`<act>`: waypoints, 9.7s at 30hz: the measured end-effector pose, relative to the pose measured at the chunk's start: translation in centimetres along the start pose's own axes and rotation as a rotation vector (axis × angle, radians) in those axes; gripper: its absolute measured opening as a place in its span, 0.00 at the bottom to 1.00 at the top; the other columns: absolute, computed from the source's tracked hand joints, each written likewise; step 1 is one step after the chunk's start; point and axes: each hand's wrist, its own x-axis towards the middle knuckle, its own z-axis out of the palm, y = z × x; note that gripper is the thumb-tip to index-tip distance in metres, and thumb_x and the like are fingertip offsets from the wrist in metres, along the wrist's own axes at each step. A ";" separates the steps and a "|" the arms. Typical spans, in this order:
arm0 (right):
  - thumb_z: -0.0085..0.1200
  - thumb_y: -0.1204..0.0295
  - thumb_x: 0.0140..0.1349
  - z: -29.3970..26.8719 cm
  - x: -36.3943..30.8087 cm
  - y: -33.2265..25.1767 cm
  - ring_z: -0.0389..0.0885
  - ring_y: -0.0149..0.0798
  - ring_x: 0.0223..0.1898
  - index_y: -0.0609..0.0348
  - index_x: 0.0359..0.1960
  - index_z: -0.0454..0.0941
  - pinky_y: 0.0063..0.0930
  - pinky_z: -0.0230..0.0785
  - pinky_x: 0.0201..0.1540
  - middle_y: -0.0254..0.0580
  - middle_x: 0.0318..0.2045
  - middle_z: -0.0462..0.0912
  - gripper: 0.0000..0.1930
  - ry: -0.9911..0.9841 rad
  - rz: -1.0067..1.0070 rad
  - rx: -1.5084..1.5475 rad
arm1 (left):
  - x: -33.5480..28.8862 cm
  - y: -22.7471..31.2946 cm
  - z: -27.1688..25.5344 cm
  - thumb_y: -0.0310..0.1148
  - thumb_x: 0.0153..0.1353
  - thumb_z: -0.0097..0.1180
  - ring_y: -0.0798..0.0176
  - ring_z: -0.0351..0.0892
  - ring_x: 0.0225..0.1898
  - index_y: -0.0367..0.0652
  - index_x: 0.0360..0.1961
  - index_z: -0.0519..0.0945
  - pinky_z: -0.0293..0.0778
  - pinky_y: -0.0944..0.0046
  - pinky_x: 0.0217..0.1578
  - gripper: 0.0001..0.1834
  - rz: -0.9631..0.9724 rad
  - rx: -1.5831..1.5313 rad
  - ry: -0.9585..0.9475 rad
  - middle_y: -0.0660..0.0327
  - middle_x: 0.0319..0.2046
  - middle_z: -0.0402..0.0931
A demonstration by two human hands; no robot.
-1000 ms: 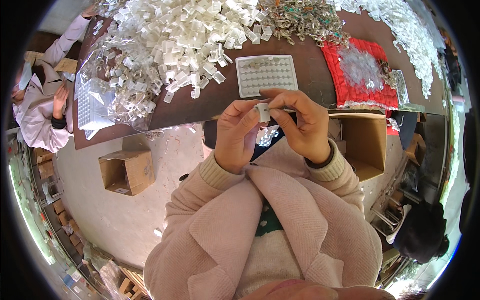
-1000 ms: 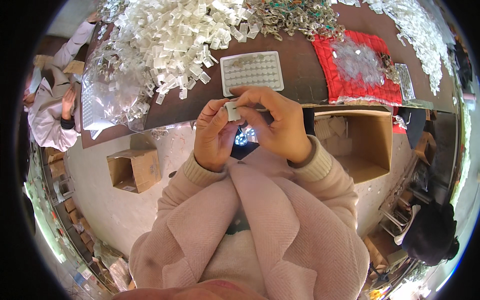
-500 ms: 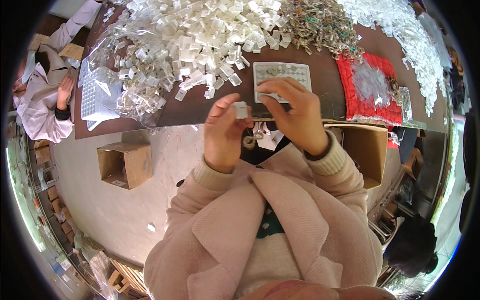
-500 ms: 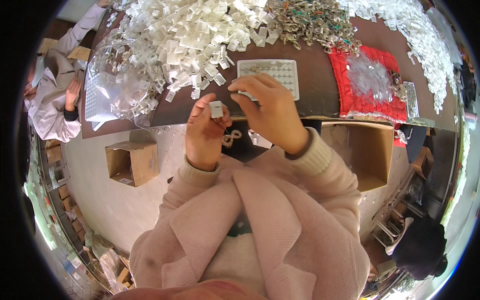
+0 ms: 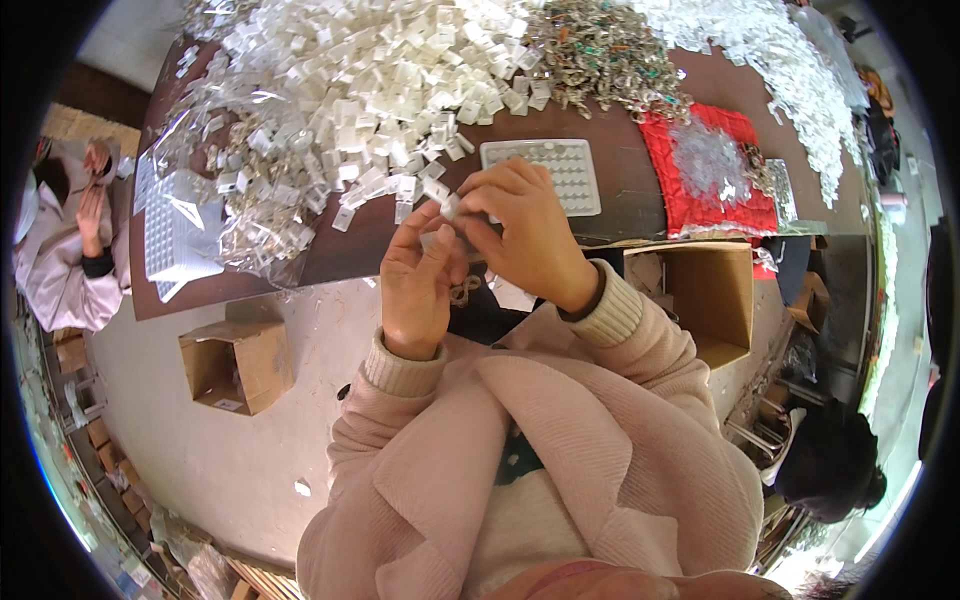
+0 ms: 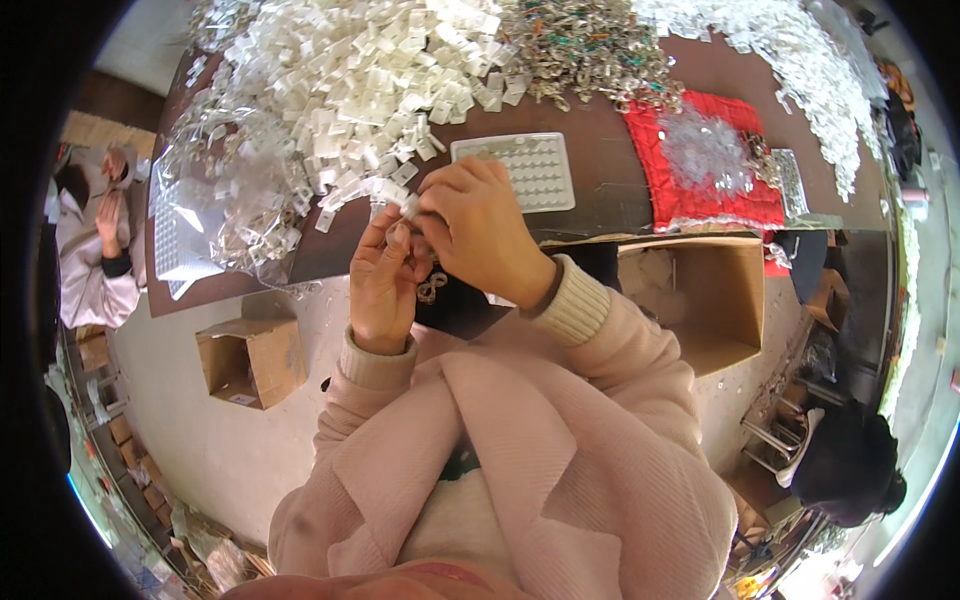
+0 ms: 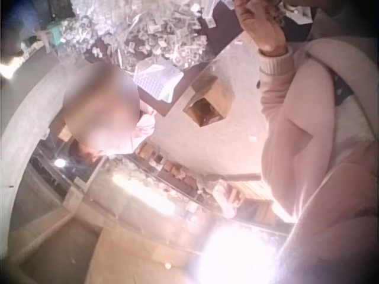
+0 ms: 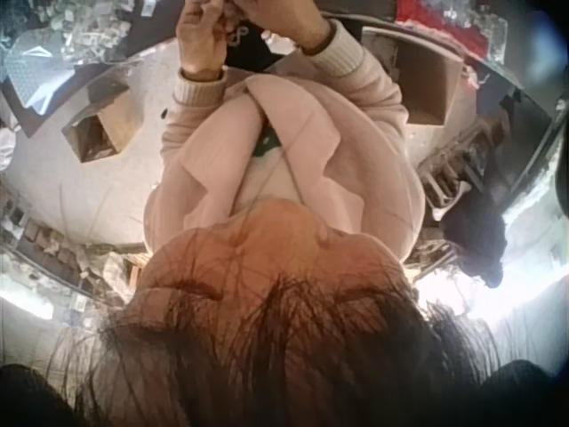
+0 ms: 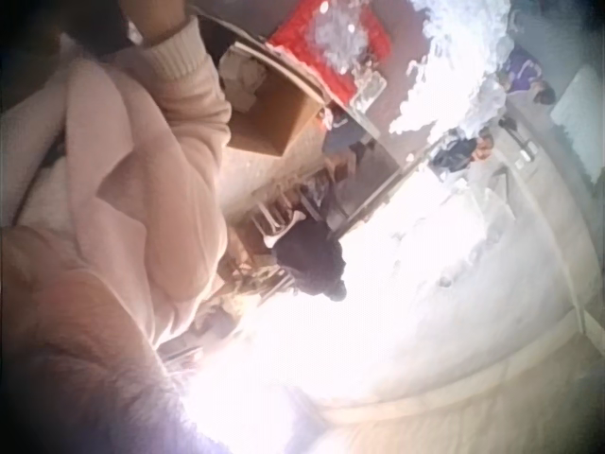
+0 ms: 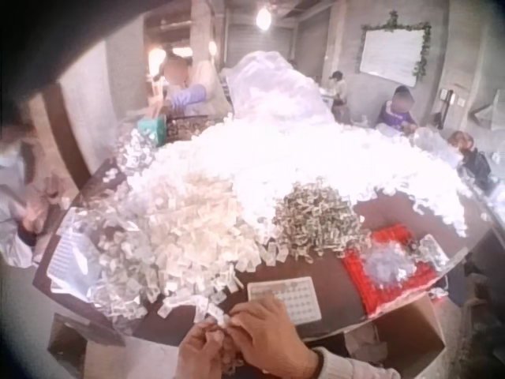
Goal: The person repeatedly picks small white plastic housings and metal contacts from a table, inserts the contacts into the housings, and places the assembled units into a white tray. The person also occasionally picks up and sets down a red cloth. Another person works at the same table in the background.
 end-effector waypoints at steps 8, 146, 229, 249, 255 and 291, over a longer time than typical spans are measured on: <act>0.59 0.81 0.56 -6.4 1.4 4.9 0.82 0.52 0.38 0.58 0.37 0.82 0.41 0.76 0.40 0.47 0.34 0.83 0.08 0.048 0.133 -0.057 | 0.6 -1.2 0.9 0.27 0.69 0.54 0.76 0.66 0.26 0.41 0.48 0.75 0.62 0.77 0.24 0.08 -0.101 -0.061 -0.089 0.59 0.38 0.80; 0.60 0.81 0.62 0.6 -1.4 -6.9 0.82 0.34 0.37 0.65 0.43 0.79 0.26 0.76 0.39 0.42 0.37 0.82 0.08 0.007 0.273 0.162 | -1.1 -1.7 -0.3 0.20 0.59 0.66 0.75 0.76 0.39 0.38 0.39 0.80 0.73 0.72 0.40 0.08 0.637 0.136 0.136 0.64 0.37 0.80; 0.60 0.84 0.52 -2.8 -0.5 -1.4 0.83 0.44 0.34 0.59 0.40 0.83 0.34 0.76 0.36 0.42 0.34 0.84 0.13 0.087 -0.043 0.115 | 0.1 -2.2 1.0 0.24 0.68 0.56 0.67 0.83 0.31 0.40 0.47 0.78 0.65 0.78 0.17 0.08 0.008 -0.199 -0.132 0.58 0.37 0.82; 0.61 0.74 0.55 -1.2 2.0 5.1 0.79 0.43 0.37 0.54 0.36 0.84 0.36 0.73 0.39 0.37 0.31 0.78 0.06 -0.136 0.057 -0.423 | 1.6 -1.9 -0.1 0.26 0.68 0.57 0.68 0.83 0.30 0.41 0.46 0.77 0.56 0.78 0.11 0.07 -0.018 -0.210 -0.043 0.50 0.39 0.83; 0.61 0.81 0.57 -2.1 1.5 0.8 0.83 0.47 0.35 0.58 0.36 0.83 0.34 0.75 0.37 0.42 0.33 0.83 0.06 -0.061 0.126 -0.010 | 1.5 -1.8 -0.1 0.26 0.68 0.57 0.71 0.82 0.28 0.40 0.47 0.78 0.57 0.78 0.12 0.08 -0.062 -0.258 -0.071 0.55 0.37 0.82; 0.61 0.83 0.60 -1.3 -1.0 -4.9 0.83 0.27 0.38 0.66 0.40 0.82 0.21 0.75 0.39 0.39 0.36 0.86 0.07 0.031 0.561 0.710 | -2.4 0.8 -0.4 0.34 0.66 0.60 0.75 0.80 0.29 0.41 0.44 0.80 0.59 0.81 0.16 0.10 -0.186 -0.309 -0.142 0.61 0.36 0.84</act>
